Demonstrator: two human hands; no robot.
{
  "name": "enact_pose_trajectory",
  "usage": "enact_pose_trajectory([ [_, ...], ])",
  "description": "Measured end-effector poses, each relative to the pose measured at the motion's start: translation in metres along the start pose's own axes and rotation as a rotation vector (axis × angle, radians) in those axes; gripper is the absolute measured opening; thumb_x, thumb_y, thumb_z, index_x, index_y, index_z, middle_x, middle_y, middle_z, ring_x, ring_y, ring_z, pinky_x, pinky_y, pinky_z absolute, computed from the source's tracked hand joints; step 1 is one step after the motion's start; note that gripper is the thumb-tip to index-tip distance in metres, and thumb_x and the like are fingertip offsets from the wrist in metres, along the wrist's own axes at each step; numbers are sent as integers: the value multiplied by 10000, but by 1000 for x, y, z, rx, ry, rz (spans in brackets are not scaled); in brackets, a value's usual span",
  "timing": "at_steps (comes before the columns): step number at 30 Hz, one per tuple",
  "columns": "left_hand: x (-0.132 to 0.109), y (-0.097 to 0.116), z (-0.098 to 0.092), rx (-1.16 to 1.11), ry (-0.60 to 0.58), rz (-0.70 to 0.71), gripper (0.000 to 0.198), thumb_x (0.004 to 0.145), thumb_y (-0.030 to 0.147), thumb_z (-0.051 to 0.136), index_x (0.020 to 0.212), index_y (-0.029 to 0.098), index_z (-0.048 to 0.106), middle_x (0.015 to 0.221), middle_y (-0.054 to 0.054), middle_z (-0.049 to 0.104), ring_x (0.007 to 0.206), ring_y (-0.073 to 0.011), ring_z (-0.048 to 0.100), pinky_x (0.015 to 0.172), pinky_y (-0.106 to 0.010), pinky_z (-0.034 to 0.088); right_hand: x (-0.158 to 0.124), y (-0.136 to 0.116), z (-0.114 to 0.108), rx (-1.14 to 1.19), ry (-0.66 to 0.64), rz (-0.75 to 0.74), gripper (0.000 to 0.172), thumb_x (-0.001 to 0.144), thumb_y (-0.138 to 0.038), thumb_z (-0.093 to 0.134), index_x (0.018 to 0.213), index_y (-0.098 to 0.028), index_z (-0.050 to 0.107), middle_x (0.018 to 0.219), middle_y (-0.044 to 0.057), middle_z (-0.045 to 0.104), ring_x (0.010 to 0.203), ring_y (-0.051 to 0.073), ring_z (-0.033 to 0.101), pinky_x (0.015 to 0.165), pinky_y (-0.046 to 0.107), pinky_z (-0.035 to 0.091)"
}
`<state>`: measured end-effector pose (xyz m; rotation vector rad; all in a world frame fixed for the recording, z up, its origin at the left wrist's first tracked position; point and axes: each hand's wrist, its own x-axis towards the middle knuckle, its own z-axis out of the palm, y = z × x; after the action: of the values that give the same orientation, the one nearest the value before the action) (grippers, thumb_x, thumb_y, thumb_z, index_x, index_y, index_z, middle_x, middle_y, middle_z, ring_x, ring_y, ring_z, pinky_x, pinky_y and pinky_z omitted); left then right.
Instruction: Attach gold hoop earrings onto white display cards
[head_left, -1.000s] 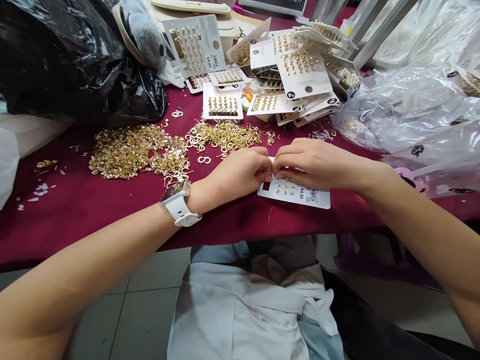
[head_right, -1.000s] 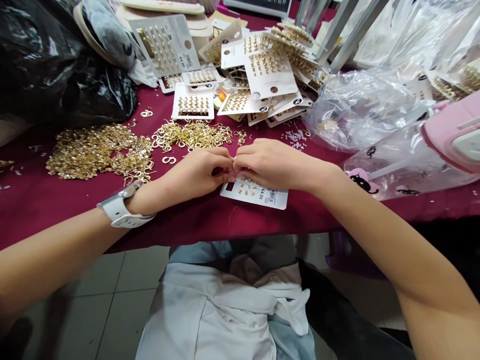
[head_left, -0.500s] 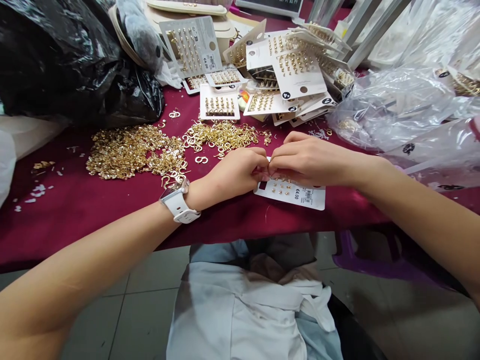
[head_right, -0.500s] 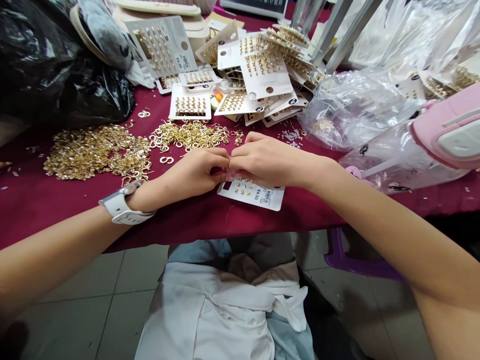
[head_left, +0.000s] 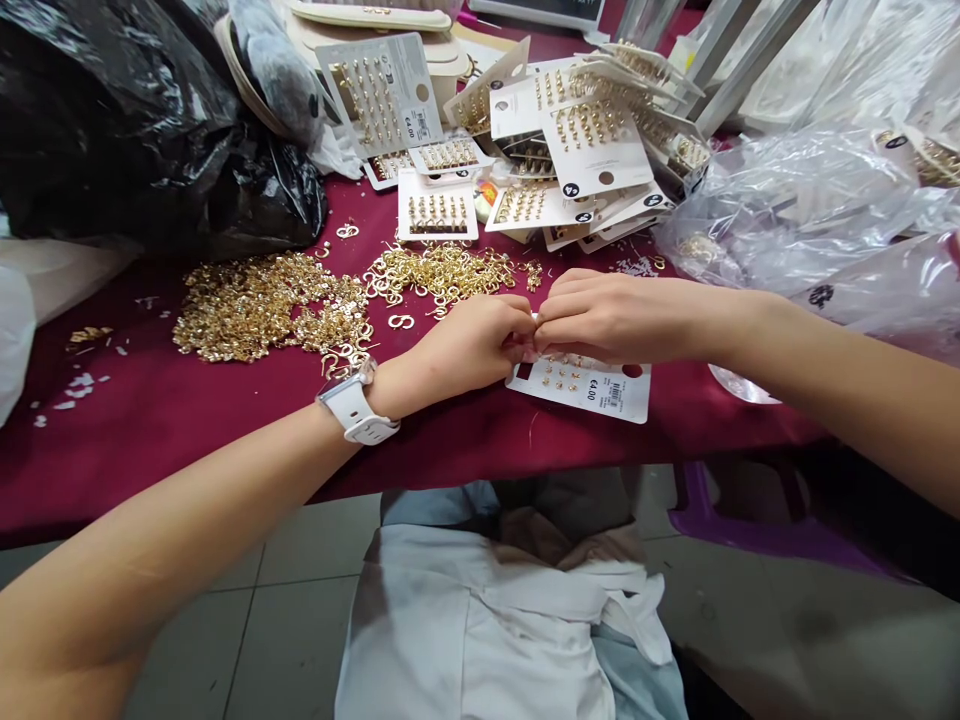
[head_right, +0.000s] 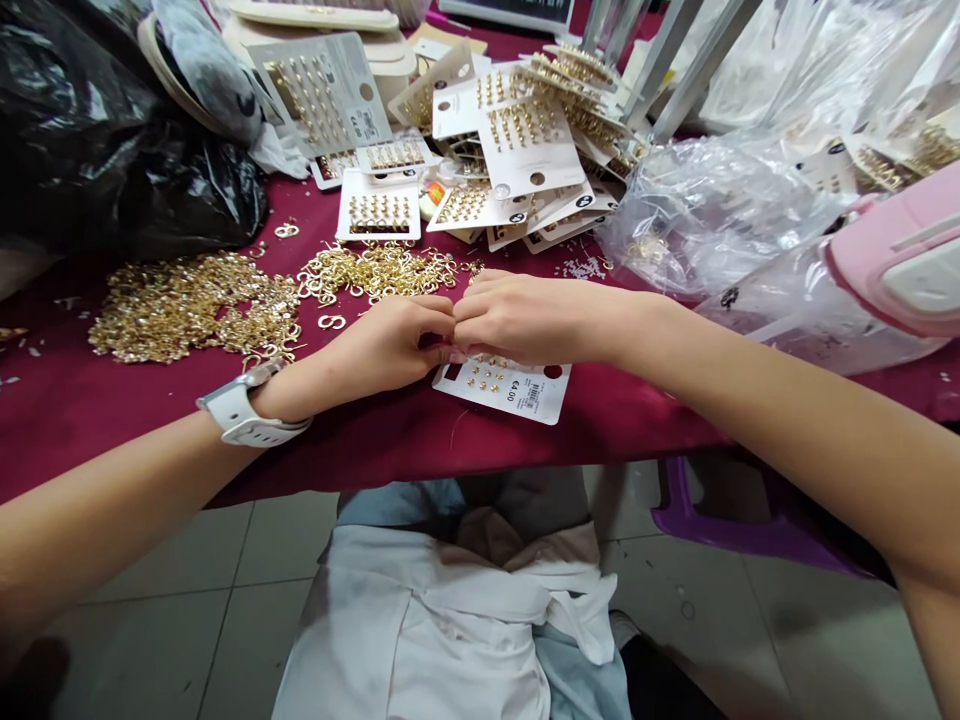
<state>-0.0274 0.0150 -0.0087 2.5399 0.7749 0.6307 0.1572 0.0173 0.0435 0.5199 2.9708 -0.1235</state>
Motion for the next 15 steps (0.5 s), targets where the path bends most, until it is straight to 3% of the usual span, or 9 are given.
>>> enact_pose_trajectory([
  [4,0,0,0,10,2,10,167,670,20,518,546,129,545,615,13,507,553,-66,430,517,-196,311,-1,1,0,17,2,5,362,956,-247,303,901,-203,658,871,41,629,806,149,524,800,331,408],
  [15,-1,-2,0,-10,20,53,162,674,22,529,550,124,553,611,10,521,548,-63,439,518,-186,318,-4,4,10,23,167,-82,374,965,-251,283,937,-157,643,825,57,614,769,141,529,713,279,438],
])
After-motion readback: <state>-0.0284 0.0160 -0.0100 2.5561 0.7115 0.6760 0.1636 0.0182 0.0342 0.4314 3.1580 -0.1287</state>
